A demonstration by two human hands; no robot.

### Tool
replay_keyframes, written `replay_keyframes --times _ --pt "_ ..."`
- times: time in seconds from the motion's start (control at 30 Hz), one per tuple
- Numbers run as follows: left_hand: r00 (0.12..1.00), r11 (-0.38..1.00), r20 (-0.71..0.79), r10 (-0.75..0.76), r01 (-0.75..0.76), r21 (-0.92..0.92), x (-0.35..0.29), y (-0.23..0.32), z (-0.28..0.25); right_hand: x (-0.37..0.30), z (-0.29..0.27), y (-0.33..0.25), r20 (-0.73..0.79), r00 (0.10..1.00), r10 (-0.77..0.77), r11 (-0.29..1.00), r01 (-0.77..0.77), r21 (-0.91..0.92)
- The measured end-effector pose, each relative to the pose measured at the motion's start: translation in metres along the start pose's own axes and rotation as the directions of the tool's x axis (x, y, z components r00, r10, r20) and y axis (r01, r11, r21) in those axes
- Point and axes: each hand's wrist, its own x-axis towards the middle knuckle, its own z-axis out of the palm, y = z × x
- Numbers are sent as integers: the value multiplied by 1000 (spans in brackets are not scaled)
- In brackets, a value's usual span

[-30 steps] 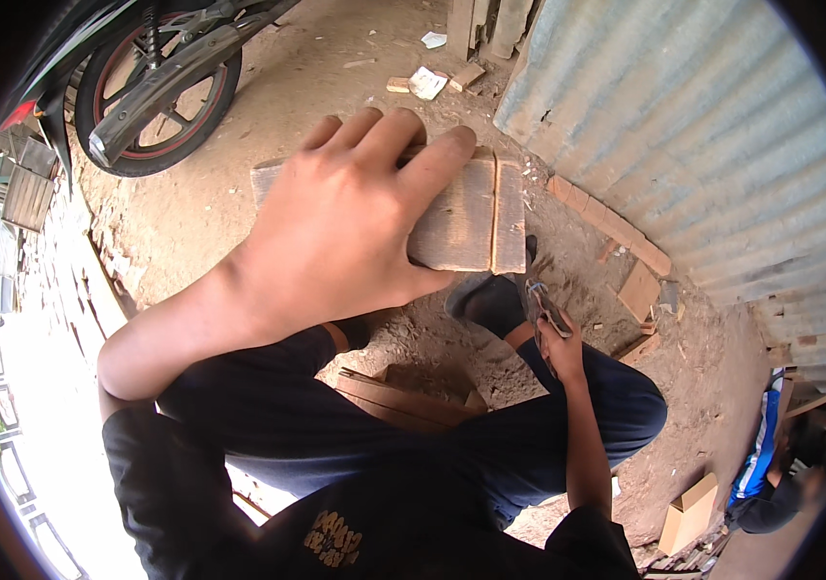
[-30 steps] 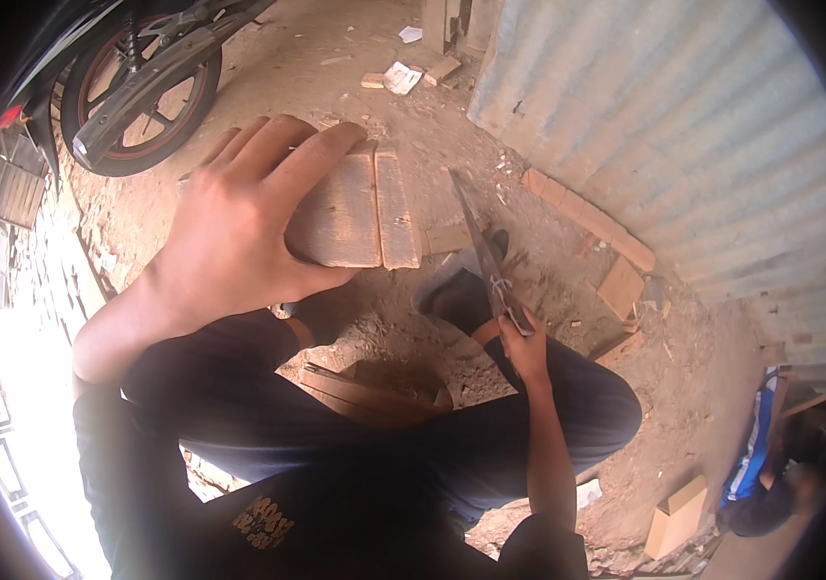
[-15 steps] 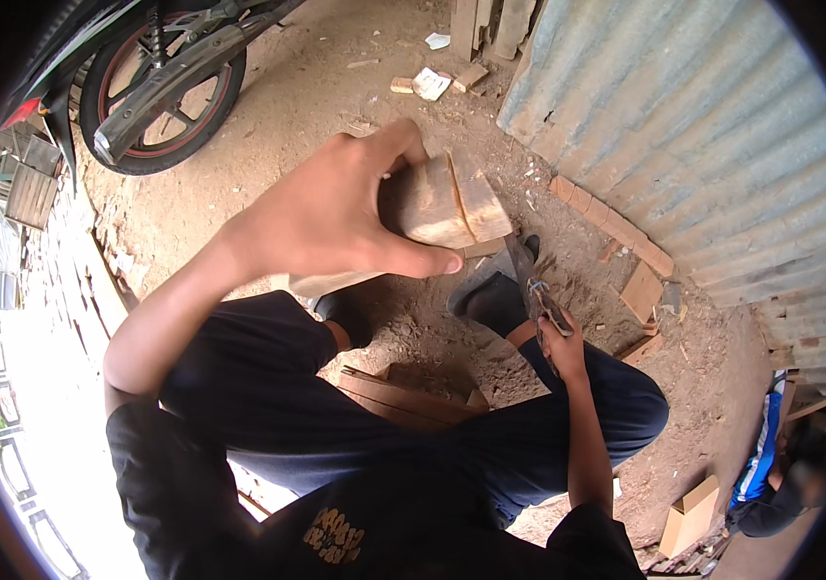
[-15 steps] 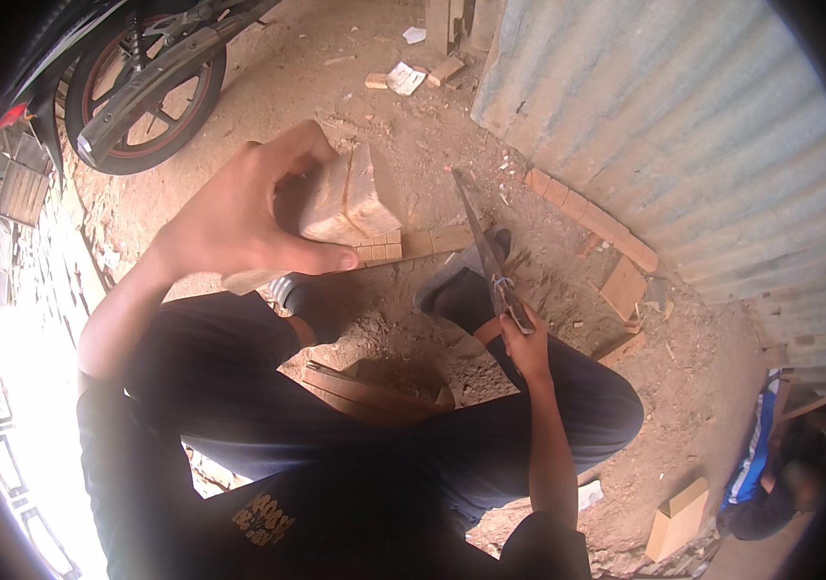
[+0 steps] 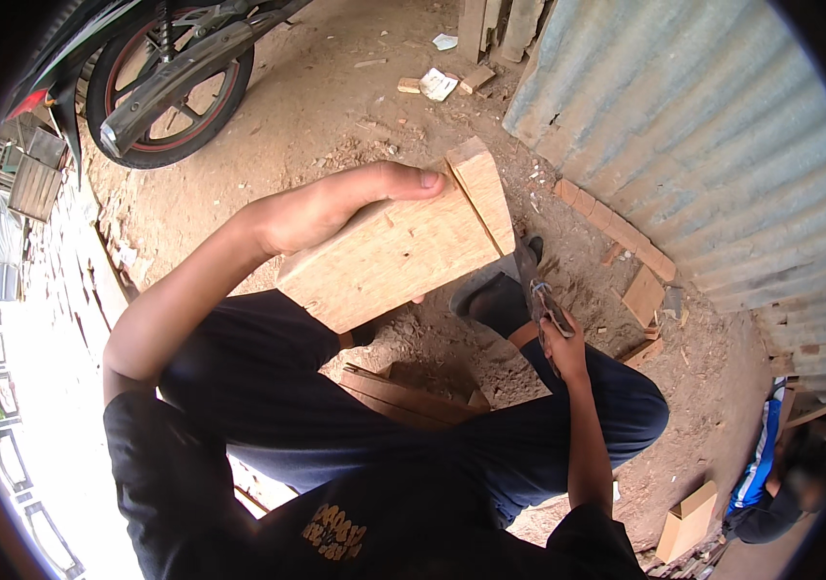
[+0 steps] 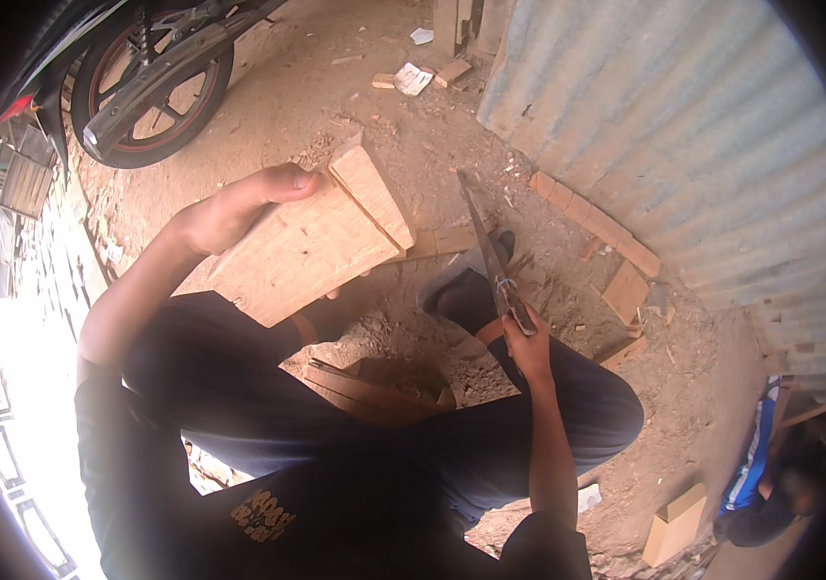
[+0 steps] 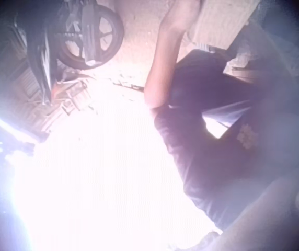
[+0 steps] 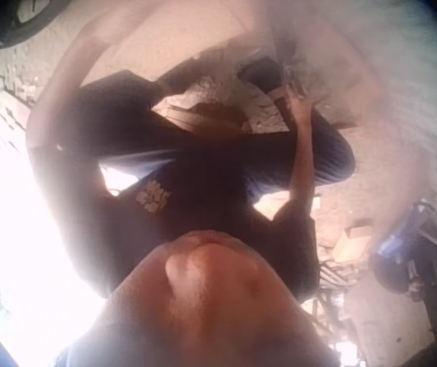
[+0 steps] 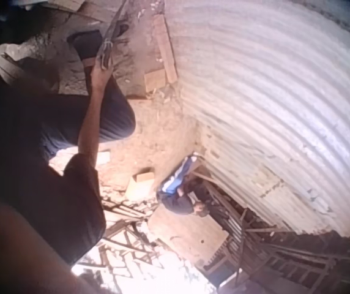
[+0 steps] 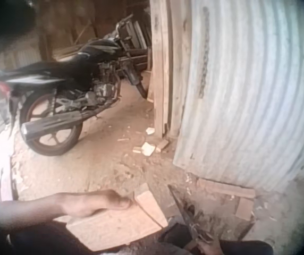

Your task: The person sits on the ground and uses a hand saw to cut a small rectangular piece of wood held between their feet. They repeatedly saw back and forth along a marked line, pausing briefly to reposition the wood before continuing the cut.

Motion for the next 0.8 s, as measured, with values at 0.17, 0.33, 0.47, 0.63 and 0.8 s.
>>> replay_keyframes --times 0.17,0.33,0.47,0.63,0.8 --pt "975 952 208 -76 133 -274 2 2 6 1 -3 3 6 1000 1 1000 -1 -2" --pt "949 924 298 -108 206 -323 5 -1 6 -1 2 -4 7 1000 -12 1000 12 -27" --pt "944 904 298 -141 246 -350 5 0 11 3 -3 4 14 1000 5 1000 -5 -11" --pt "944 941 304 -130 214 -262 9 -5 4 2 0 1 1 1000 -21 999 21 -28" --pt "962 972 139 -237 236 26 9 -2 5 2 -4 4 11 1000 -11 998 11 -59"
